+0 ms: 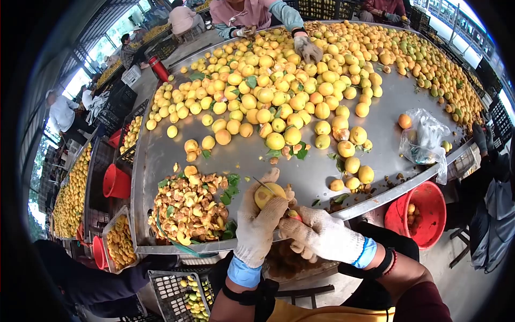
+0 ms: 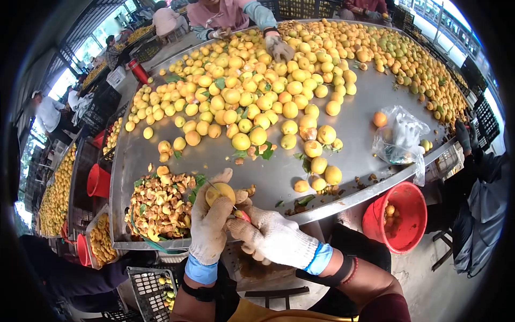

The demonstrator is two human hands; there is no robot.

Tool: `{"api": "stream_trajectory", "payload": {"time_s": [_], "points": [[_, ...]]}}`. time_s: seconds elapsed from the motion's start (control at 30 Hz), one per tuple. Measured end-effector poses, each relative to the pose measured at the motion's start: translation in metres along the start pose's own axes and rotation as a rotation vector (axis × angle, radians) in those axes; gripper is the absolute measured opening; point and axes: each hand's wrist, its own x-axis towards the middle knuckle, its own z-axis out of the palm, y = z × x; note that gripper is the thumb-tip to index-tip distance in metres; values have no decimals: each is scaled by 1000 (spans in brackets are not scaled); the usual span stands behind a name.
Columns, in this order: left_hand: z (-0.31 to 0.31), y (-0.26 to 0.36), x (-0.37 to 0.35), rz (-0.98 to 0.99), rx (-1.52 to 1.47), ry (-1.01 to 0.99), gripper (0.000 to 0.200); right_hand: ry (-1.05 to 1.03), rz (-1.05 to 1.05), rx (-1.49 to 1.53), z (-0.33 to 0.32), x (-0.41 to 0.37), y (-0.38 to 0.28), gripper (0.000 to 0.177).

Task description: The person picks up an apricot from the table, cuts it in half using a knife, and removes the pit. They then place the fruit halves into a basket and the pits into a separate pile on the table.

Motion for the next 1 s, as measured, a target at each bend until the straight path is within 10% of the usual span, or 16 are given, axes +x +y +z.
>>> {"api": "stream_trajectory", "payload": {"time_s": [0.1, 0.93, 1.0], "points": [[9, 7, 0, 37, 66, 39, 47, 343, -601, -497, -2, 8, 9, 31], [3, -13, -3, -11, -165, 114, 49, 462, -608, -768, 20, 31, 23, 35], [-1, -4, -1, 152, 295, 67, 48, 503, -629, -649, 17, 19, 6, 32]]}}
